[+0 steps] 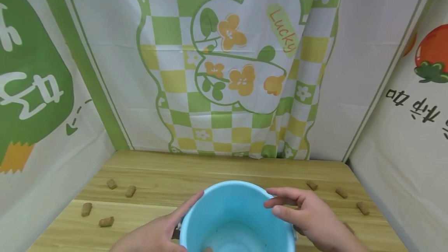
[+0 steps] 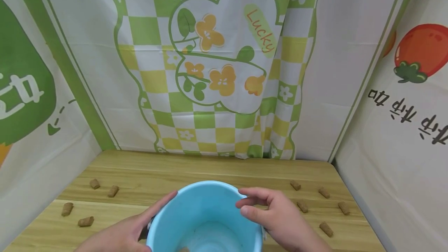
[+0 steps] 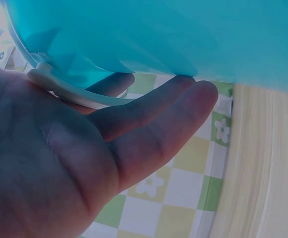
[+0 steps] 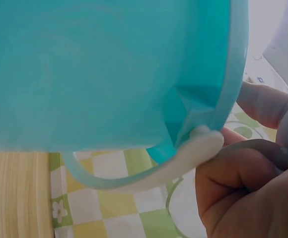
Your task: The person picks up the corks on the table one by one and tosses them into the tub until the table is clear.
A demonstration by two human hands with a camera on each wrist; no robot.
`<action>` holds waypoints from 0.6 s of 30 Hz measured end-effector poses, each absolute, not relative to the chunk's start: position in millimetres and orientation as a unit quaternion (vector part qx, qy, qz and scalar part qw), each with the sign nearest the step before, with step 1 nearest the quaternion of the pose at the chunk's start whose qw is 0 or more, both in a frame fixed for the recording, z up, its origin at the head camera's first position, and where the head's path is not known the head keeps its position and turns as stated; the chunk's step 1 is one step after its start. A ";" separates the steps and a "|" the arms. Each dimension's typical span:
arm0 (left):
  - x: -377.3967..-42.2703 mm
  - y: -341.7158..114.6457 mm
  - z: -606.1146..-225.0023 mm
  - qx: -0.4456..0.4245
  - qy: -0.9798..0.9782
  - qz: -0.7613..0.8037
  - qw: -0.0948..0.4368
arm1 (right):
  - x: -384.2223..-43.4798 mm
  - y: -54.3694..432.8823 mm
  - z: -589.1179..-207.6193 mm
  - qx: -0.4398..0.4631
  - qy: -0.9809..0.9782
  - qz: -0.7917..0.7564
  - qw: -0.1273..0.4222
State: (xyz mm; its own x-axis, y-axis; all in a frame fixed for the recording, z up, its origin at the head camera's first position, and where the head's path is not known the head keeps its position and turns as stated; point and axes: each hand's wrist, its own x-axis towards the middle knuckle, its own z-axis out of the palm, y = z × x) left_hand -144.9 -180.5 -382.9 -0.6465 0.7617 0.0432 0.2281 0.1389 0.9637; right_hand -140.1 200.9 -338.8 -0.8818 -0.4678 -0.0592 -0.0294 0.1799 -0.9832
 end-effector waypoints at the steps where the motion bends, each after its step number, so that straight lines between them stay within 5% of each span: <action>1: -145.0 -180.4 -382.6 0.345 0.716 0.558 0.239 | -140.3 202.2 -339.8 -0.168 0.746 -0.621 0.176; 11: -145.7 -180.3 -382.4 0.352 0.717 0.555 0.235 | -149.7 227.2 -355.8 -0.232 0.691 -0.676 0.110; 18: -146.0 -180.3 -383.2 0.351 0.714 0.558 0.236 | -162.2 258.7 -360.3 -0.256 0.608 -0.740 0.132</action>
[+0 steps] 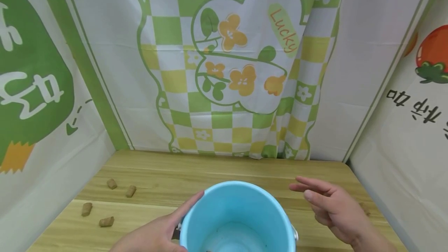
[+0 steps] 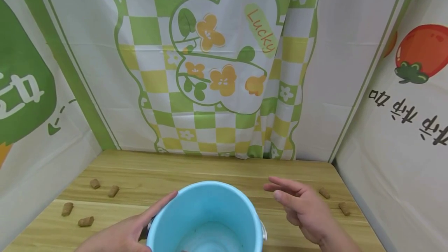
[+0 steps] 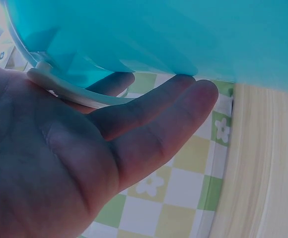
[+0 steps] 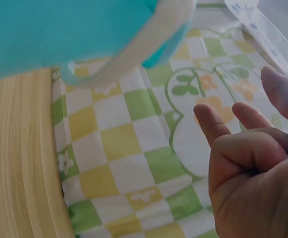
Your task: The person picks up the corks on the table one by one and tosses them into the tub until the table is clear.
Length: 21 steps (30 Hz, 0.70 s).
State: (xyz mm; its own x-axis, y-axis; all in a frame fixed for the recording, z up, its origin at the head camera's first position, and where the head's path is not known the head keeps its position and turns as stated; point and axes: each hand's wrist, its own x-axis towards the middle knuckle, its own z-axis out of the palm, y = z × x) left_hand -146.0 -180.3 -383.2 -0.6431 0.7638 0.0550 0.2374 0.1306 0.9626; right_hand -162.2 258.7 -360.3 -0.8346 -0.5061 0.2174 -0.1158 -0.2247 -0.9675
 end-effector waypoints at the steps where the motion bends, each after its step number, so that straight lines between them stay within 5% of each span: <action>1: -145.9 -180.2 -383.1 0.348 0.714 0.560 0.237 | -163.1 263.3 -360.7 -0.253 0.600 -0.747 0.136; 13: -145.1 -179.2 -382.6 0.337 0.716 0.559 0.246 | -170.4 311.0 -366.1 -0.262 0.516 -0.804 0.134; 21: -145.1 -179.5 -382.2 0.338 0.714 0.562 0.245 | -175.5 345.3 -380.2 -0.236 0.419 -0.855 0.196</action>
State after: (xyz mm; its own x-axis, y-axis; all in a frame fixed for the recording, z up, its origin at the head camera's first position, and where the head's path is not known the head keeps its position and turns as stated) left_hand -145.1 -179.5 -382.2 -0.6512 0.7583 0.0294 0.2064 0.1397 0.9684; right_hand -175.5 345.3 -380.2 -0.8119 -0.5329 0.2382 0.1383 -0.5720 -0.8085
